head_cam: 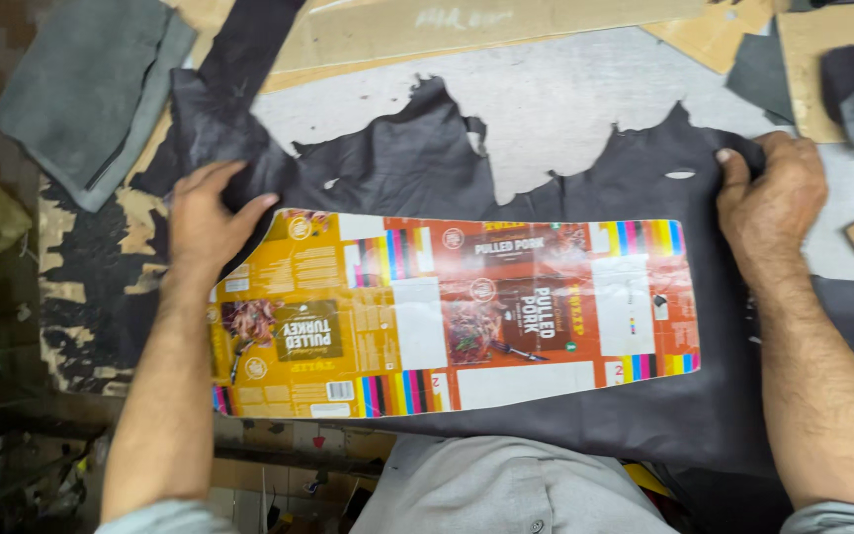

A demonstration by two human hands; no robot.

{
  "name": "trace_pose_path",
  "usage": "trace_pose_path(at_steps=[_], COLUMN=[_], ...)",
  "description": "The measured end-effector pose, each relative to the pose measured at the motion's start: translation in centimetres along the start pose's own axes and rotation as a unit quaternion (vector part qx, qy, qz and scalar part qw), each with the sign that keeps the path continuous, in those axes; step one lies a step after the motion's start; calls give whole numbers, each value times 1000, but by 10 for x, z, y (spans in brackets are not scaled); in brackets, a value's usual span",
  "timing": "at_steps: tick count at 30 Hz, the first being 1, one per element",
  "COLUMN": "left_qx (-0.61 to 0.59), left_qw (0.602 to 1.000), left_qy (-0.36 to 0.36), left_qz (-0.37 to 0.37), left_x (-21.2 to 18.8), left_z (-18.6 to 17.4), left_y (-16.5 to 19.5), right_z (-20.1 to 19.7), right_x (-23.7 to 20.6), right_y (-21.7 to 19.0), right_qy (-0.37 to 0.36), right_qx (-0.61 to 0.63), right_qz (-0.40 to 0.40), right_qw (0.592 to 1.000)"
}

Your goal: The person places a cardboard template on a large piece of dark gray fabric, aligns it, and uses a utility knife to cut the fabric along the template's edge. The person then removes the template and folds the cut fabric piece.

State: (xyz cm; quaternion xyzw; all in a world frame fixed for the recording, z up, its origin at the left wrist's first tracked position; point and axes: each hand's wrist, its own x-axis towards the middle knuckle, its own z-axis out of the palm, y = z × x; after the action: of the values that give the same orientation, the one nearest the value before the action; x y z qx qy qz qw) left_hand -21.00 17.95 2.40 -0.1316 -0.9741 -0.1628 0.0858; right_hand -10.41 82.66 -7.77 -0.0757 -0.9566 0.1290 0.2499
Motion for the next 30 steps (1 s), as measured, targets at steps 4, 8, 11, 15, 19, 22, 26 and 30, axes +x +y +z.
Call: trace_pose_path(at_steps=[4,8,11,15,19,22,26,30], left_qx=[-34,-102,-61,30,67,66,39,52], left_qw=[996,987,968,965,941,926,911,907], left_qy=[-63,-126,-234,-43,53,93,135,135], left_qz=[54,6,-63,256,328,360,389,396], left_x=[49,78,89,84,81,88,107,126], left_z=[27,42,52,69,81,82,83,90], left_y=[25,51,57,48,33,27,34,51], right_z=[11,9,8,3,-1,-4,-10,-13], right_x=[-9,-7,-6,-2,-1,-1,12,33], right_y=[-6,-16,-23,-28,-27,-18,6,14], right_qy=[15,41,44,70,98,121,92,92], right_qx=[-66,-76,-59,-52,-40,-24,34,-31], right_qz=[-9,-25,-25,-26,-32,-36,-21,-50], right_qw=[998,996,997,996,994,992,995,994])
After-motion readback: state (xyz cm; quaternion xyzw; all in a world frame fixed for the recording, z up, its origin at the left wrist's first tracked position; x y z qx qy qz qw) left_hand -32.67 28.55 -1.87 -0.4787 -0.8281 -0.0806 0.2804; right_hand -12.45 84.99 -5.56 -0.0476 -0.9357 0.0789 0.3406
